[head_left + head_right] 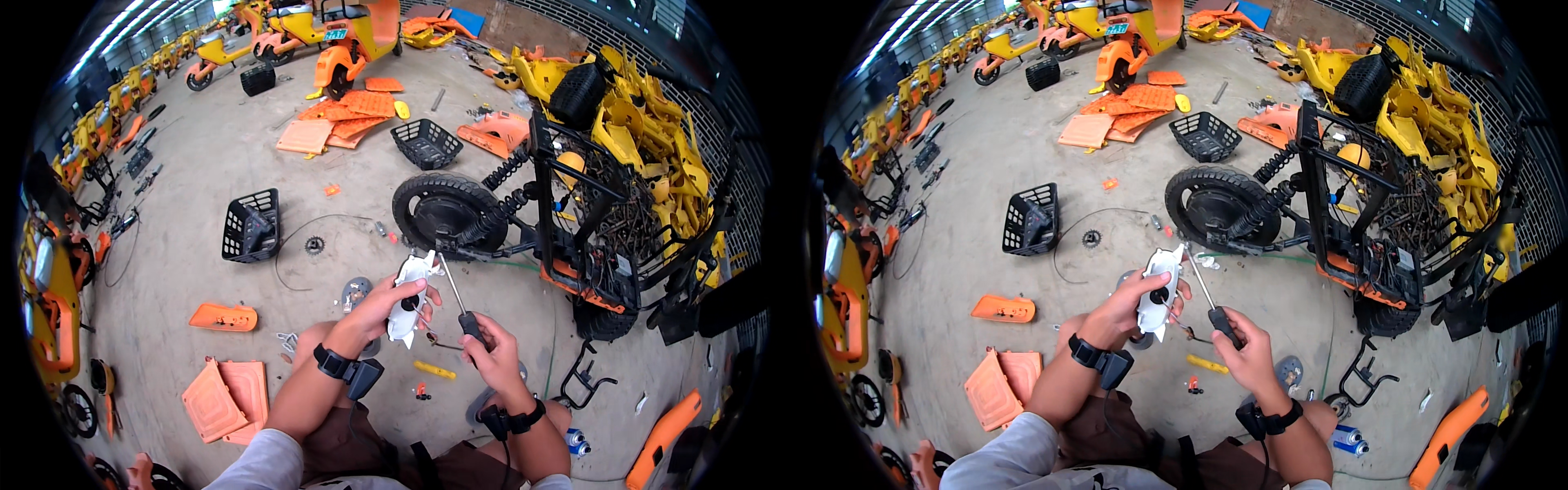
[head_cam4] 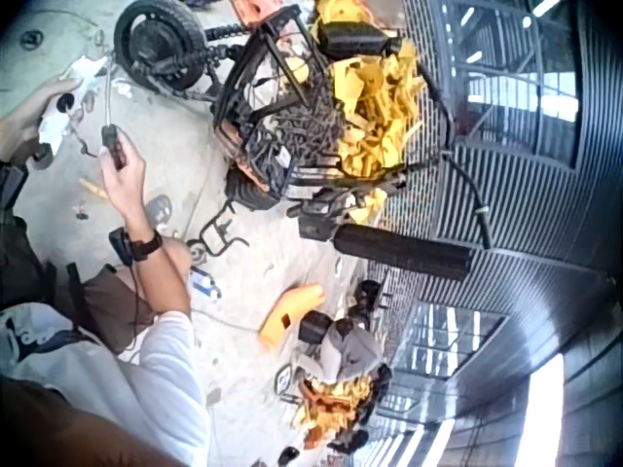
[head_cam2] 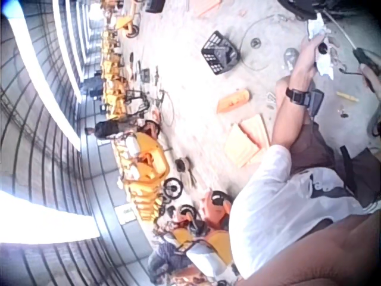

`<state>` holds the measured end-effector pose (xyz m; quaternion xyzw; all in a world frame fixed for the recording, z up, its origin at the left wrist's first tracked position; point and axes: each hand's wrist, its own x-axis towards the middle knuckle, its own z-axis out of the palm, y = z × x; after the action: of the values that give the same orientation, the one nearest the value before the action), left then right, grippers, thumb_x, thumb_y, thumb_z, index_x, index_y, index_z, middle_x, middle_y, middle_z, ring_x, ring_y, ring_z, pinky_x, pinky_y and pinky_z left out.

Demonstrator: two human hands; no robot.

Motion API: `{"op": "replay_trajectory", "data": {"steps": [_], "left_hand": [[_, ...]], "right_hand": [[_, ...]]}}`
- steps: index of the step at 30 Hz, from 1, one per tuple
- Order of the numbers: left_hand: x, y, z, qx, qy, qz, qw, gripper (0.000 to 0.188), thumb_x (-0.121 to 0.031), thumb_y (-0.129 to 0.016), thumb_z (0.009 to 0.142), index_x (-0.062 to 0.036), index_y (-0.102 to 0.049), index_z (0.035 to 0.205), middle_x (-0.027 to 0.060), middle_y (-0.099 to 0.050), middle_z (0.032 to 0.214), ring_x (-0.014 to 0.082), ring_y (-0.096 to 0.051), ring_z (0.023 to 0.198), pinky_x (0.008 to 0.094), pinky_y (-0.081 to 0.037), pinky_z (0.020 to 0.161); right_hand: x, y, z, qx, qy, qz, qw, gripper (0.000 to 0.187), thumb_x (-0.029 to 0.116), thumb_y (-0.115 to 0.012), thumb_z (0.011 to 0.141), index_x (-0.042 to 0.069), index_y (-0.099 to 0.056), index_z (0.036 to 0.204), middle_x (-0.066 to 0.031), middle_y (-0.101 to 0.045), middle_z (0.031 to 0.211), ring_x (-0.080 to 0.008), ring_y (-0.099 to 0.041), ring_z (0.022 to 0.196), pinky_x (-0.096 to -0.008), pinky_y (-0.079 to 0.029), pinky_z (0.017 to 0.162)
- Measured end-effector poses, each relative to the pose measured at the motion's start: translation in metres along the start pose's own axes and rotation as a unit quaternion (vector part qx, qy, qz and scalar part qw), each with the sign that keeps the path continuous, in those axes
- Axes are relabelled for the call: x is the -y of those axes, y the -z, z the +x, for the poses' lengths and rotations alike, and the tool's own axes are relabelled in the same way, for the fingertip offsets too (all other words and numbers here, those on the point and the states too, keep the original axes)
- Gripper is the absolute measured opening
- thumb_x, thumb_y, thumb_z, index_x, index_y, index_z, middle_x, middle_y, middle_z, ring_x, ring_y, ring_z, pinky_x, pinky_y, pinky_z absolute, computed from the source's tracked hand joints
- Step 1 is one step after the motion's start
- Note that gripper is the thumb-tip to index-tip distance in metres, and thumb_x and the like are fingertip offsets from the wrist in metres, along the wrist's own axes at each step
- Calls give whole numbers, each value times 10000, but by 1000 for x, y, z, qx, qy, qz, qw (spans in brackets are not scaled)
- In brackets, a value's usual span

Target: The person connects wires to a white component and uses a screwdriver to secure a metal bracket onto it.

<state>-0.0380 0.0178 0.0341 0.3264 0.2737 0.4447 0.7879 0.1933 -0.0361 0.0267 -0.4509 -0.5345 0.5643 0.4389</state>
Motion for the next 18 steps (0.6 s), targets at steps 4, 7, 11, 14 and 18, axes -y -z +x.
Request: {"op": "replay_trajectory", "data": {"steps": [4,7,11,14,18], "left_hand": [[4,2,2,-14,-46,72,996,453,-274,-631,931,-69,-451,1292,77,-606,876,128,-575,655,277,-491,540],[7,-3,-5,-29,-44,68,996,447,-409,-517,977,-49,-479,1240,55,-576,830,129,-531,628,274,-460,541],[5,7,-10,2,47,-75,996,586,-547,-321,1009,-74,-461,1326,86,-599,887,157,-547,646,284,-458,518],[0,-2,-10,16,57,-86,994,581,-522,-319,1017,-79,-436,1374,105,-595,864,165,-546,644,284,-450,496],[0,-4,-10,48,86,-38,994,577,-523,-330,1014,-97,-438,1387,90,-581,807,154,-524,592,277,-444,488]], "right_hand": [[-9,-2,4,-7,87,-67,994,247,44,-659,867,-28,-591,1094,-46,-620,861,-86,-570,669,-241,-482,621],[-4,-3,3,-2,92,-134,987,221,84,-673,870,-7,-599,1056,-52,-619,792,-95,-563,650,-259,-477,611],[9,-3,2,31,92,-217,971,186,148,-675,888,17,-631,1014,-72,-630,727,-127,-576,623,-269,-479,605],[15,-8,0,10,110,-239,965,167,171,-669,897,29,-654,982,-101,-657,758,-175,-610,628,-281,-492,614],[12,-7,1,1,117,-262,958,178,183,-666,897,31,-667,989,-133,-683,807,-228,-660,671,-300,-512,636]]}}
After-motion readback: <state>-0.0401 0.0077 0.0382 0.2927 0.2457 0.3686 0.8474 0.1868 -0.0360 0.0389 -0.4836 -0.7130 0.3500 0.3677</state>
